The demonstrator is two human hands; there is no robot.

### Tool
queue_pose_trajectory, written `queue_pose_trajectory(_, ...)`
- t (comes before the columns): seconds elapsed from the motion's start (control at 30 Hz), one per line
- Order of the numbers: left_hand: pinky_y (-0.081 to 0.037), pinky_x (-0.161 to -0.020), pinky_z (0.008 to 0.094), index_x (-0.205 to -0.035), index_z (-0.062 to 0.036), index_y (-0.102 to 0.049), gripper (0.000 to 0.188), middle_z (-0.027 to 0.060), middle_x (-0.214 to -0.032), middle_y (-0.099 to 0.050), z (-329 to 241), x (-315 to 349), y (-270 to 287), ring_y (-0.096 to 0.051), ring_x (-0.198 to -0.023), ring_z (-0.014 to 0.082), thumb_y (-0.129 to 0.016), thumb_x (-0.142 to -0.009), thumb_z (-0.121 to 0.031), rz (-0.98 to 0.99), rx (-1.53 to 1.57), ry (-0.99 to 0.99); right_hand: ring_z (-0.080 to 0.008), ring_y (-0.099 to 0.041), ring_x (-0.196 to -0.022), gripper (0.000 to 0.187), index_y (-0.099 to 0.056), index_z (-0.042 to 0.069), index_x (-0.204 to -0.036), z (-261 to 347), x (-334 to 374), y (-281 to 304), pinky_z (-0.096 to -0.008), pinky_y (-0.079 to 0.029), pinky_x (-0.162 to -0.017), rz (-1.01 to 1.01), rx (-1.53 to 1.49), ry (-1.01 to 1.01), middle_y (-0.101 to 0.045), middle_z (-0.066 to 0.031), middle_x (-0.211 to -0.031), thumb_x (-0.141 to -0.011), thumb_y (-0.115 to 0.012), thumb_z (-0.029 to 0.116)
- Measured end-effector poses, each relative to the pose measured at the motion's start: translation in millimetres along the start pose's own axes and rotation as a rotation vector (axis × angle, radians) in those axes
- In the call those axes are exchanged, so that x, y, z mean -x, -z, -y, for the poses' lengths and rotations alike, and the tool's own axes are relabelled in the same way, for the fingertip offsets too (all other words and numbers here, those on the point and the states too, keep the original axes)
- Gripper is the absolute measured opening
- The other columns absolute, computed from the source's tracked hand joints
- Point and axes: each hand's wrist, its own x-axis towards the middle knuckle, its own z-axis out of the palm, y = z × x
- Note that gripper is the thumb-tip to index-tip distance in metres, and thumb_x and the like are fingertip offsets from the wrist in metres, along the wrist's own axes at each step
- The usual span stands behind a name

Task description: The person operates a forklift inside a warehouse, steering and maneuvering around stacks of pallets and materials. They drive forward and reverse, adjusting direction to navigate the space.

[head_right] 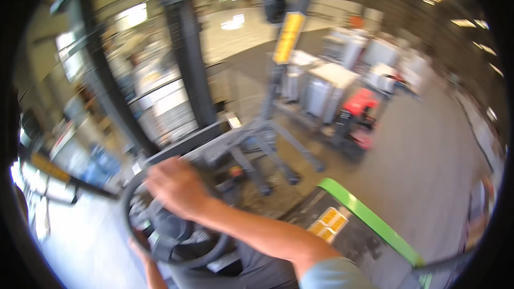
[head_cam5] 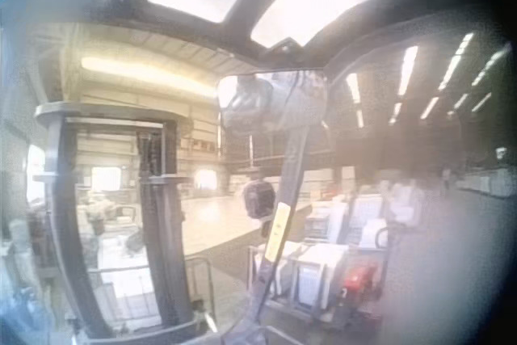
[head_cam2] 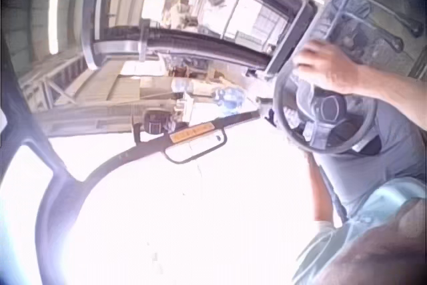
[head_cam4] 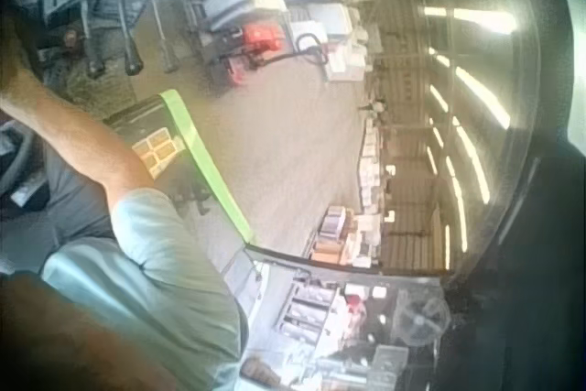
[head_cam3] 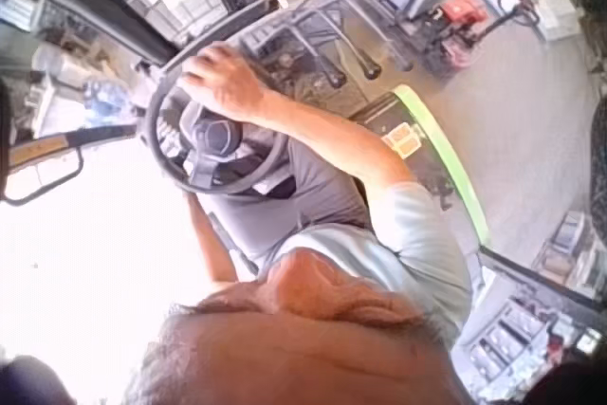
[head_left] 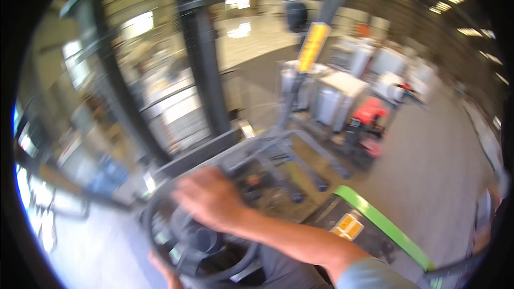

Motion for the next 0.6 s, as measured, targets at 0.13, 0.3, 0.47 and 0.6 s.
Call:
queue_pose_trajectory(0.13, -0.041, -0.056, 0.0294, -0.082, -0.0048, -0.066, 0.042, -0.0037, -0.07, -0.055, -9.9, 48.6, -15.4, -0.046, -0.061, 0.0083, -0.047, -0.106, -0.034, -0.039, 0.297, 0.214, -0.0327, -0.059, -0.095, 0.018, -0.072, 0.009, -0.096, 67.1, 93.6, 49.1, -0.046, -0.047, -0.082, 0.027, 0.184, -0.221, -0.062, -0.0078, -0.102, -0.078, -0.074, 0.008)
queue_pose_trajectory(0.3, -0.047, -0.065, 0.047, -0.088, 0.0035, -0.066, 0.046, 0.0269, -0.073, -0.061, -72.7, 64.6, -14.1, -0.057, -0.064, 0.0413, -0.05, -0.104, -0.036, -0.009, -0.221, 0.186, -0.0286, -0.062, -0.098, 0.019, -0.075, 0.009, -0.1, 197.1, 156.5, 70.9, -0.041, -0.051, -0.086, 0.313, -0.038, -0.231, -0.064, -0.0067, -0.106, -0.081, -0.077, 0.007)
queue_pose_trajectory(0.47, -0.046, -0.063, 0.0495, -0.084, 0.003, -0.064, 0.046, 0.0275, -0.073, -0.06, -65.2, 69.2, -5.5, -0.059, -0.068, 0.0475, -0.051, -0.103, -0.037, -0.089, -0.23, 0.144, -0.0176, -0.061, -0.089, 0.016, -0.076, 0.012, -0.094, 230.9, 140.0, -0.6, -0.0405, -0.049, -0.085, 0.379, -0.3, 0.013, -0.065, 0.0013, -0.094, -0.079, -0.075, 0.013)
queue_pose_trajectory(0.6, -0.046, -0.061, 0.0482, -0.08, 0.0001, -0.064, 0.043, 0.0266, -0.073, -0.06, -54.2, 63.3, -7.9, -0.059, -0.07, 0.048, -0.052, -0.104, -0.035, -0.036, -0.212, 0.132, -0.0207, -0.06, -0.091, 0.026, -0.073, 0.009, -0.102, 223.6, 72.4, -59.9, -0.0426, -0.048, -0.09, 0.3, -0.331, 0.163, -0.061, 0.0004, -0.096, -0.076, -0.076, 0.011)
